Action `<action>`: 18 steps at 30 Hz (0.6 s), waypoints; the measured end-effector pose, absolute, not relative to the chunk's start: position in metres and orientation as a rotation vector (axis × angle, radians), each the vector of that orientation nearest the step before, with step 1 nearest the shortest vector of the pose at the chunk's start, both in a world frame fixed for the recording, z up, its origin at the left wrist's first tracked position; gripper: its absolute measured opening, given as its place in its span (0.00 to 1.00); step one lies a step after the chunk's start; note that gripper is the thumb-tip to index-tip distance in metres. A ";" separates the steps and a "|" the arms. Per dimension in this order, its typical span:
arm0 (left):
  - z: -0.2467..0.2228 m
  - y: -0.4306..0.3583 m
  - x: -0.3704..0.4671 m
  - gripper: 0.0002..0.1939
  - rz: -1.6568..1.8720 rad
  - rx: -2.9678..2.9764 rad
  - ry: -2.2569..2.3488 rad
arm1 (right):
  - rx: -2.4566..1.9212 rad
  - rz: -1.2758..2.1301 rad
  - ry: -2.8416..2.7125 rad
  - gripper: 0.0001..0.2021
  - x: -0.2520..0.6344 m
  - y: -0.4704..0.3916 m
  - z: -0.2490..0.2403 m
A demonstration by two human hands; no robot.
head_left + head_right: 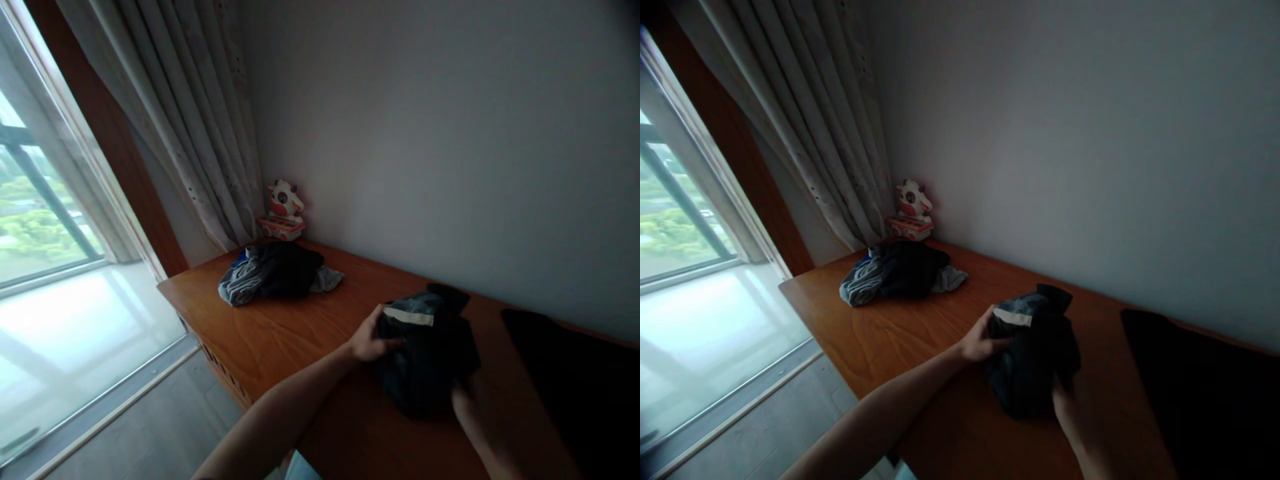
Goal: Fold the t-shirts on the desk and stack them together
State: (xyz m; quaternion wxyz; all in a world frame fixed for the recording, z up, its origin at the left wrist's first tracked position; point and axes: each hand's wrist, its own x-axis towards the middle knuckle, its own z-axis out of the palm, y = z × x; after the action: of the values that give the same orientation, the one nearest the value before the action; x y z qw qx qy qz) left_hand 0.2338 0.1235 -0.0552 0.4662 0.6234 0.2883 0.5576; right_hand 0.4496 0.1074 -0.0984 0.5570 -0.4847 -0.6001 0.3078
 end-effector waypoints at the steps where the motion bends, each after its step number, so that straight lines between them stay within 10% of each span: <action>1: -0.050 0.126 0.231 0.30 1.443 1.493 0.762 | -1.156 0.746 -1.367 0.36 0.450 0.106 -0.097; 11: 0.068 0.127 0.099 0.35 2.086 1.695 1.731 | -1.290 0.818 -1.225 0.45 0.441 0.108 -0.095; 18: 0.091 0.125 0.022 0.42 1.152 1.719 2.767 | -1.303 0.711 -1.285 0.41 0.446 0.110 -0.102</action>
State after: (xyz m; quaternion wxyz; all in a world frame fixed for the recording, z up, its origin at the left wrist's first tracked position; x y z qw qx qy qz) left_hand 0.0223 0.1248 0.0915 -0.1558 0.4914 0.7911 0.3293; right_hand 0.4461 0.1103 -0.1019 0.5557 -0.5516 -0.5443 0.3011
